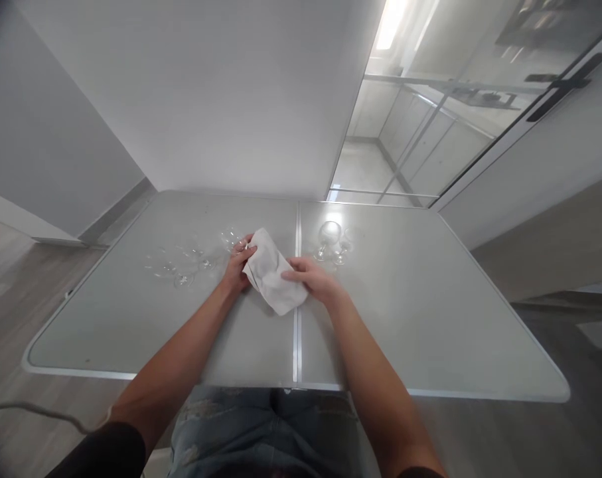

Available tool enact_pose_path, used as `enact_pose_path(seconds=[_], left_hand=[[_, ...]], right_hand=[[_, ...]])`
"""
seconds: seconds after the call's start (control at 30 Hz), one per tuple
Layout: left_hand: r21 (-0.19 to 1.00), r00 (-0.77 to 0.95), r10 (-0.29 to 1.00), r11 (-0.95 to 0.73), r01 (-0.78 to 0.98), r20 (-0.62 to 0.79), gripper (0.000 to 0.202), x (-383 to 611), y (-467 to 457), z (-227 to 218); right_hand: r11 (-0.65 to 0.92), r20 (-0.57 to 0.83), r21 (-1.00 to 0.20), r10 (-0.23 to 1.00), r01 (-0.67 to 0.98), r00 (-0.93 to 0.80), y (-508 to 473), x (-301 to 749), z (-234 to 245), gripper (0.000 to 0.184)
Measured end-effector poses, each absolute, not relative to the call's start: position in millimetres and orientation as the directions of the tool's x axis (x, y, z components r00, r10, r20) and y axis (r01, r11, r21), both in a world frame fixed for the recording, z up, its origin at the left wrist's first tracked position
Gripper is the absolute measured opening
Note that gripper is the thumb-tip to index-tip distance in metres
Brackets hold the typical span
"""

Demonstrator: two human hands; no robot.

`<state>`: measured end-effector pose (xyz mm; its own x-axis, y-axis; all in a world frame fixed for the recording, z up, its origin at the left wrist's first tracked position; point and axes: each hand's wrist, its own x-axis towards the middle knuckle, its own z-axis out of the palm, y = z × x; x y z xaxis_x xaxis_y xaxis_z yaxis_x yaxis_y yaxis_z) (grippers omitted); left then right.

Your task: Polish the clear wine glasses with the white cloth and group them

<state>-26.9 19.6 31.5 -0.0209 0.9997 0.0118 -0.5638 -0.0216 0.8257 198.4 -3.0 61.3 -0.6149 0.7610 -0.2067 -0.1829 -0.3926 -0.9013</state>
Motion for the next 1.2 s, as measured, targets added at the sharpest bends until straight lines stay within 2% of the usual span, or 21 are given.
enact_pose_path(seconds=[0.07, 0.17, 0.23, 0.33, 0.43, 0.53, 0.63, 0.8, 0.87, 0.93, 1.0, 1.07, 1.13, 1.2], left_hand=[[0.846, -0.047, 0.999, -0.009, -0.533, -0.019, 0.045, -27, 21, 32], [0.88, -0.079, 0.997, -0.02, -0.474, -0.02, 0.037, -26, 23, 31], [0.892, -0.084, 0.996, -0.044, -0.45, 0.007, 0.036, -24, 23, 30], [0.889, -0.14, 0.989, -0.097, -0.447, 0.038, 0.035, -22, 24, 30], [0.875, -0.215, 0.976, -0.136, -0.466, 0.037, 0.033, -24, 26, 28], [0.863, -0.237, 0.971, -0.132, -0.488, 0.014, 0.031, -26, 29, 25], [0.853, -0.244, 0.97, -0.143, -0.501, 0.019, 0.032, -26, 32, 22], [0.898, -0.176, 0.984, -0.091, -0.431, 0.016, 0.034, -21, 30, 24], [0.941, -0.141, 0.989, -0.094, -0.325, 0.051, 0.034, -19, 26, 25], [0.978, -0.147, 0.976, -0.177, -0.108, 0.16, 0.033, -17, 21, 25], [0.935, -0.169, 0.935, -0.271, 0.229, 0.312, 0.027, -15, 16, 24], [0.785, -0.155, 0.888, -0.287, 0.549, 0.433, 0.017, -13, 11, 22], [0.624, -0.106, 0.872, -0.252, 0.74, 0.477, 0.007, -12, 9, 20], [0.52, -0.062, 0.877, -0.224, 0.824, 0.477, 0.007, -12, 8, 19]], right_hand=[[-0.379, -0.139, -0.865, 0.811, -0.329, -0.568, -3, 202, 60, 0.032], [-0.291, -0.085, -0.815, 0.915, -0.501, -0.394, -3, 206, 63, 0.029], [-0.279, -0.084, -0.823, 0.921, -0.496, -0.379, -3, 205, 66, 0.026], [-0.334, -0.115, -0.851, 0.872, -0.406, -0.476, -3, 202, 70, 0.03], [-0.425, -0.219, -0.867, 0.794, -0.26, -0.567, -3, 200, 71, 0.04], [-0.474, -0.303, -0.864, 0.759, -0.17, -0.576, -5, 199, 69, 0.036], [-0.445, -0.283, -0.873, 0.797, -0.202, -0.534, -7, 194, 65, 0.033], [-0.29, -0.139, -0.893, 0.905, -0.344, -0.401, -8, 185, 67, 0.023], [-0.168, -0.064, -0.916, 0.957, -0.364, -0.283, -8, 185, 72, 0.02], [0.025, 0.056, -0.95, 0.994, -0.31, -0.093, -8, 186, 76, 0.019], [0.235, 0.222, -0.964, 0.969, -0.123, 0.112, -9, 188, 77, 0.015], [0.401, 0.43, -0.902, 0.874, 0.162, 0.226, -9, 188, 73, 0.01], [0.532, 0.624, -0.748, 0.767, 0.396, 0.148, -9, 185, 67, 0.007], [0.657, 0.723, -0.576, 0.687, 0.486, -0.072, -9, 179, 59, 0.013]])
